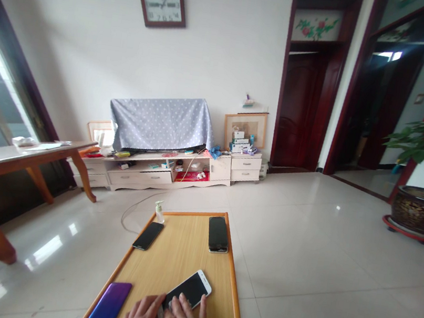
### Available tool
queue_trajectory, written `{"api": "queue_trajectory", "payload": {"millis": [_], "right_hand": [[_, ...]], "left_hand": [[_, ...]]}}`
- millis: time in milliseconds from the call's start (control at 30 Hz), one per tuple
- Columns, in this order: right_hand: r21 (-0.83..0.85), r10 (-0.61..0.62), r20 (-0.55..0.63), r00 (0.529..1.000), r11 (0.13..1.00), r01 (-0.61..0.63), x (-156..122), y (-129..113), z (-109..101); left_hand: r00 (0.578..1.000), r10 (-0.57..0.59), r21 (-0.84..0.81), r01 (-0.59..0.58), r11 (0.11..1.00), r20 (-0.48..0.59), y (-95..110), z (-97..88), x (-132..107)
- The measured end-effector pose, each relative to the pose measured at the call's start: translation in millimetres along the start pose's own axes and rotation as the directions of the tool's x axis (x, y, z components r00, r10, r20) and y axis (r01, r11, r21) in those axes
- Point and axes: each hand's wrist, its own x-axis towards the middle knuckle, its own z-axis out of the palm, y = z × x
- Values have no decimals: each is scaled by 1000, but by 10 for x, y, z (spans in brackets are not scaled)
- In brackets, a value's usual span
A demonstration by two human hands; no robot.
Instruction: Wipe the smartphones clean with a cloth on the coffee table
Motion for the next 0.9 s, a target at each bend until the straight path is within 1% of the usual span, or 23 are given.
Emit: {"api": "queue_trajectory", "payload": {"millis": [100, 300, 433, 633, 900], "right_hand": [[23, 9, -3, 1000, 1000, -9, 0, 1, 17], [32, 14, 61, 998, 999, -16, -63, -117, -256], [11, 27, 94, 995, 1000, -28, -68, -164, -338], [6, 16, 86, 996, 1000, -17, -58, -168, -315], [-33, -19, 23, 1000, 999, 19, -25, -46, -165]], "left_hand": [[1000, 0, -1, 0, 1000, -2, -10, 13, 7], [1000, 1, 6, -1, 1000, -17, 14, 7, 0], [1000, -6, 14, 7, 1000, -12, 18, 12, 13], [1000, -3, 21, 3, 1000, -15, 5, 46, 40], [1000, -28, 34, 29, 999, -7, 46, 16, 19]]}}
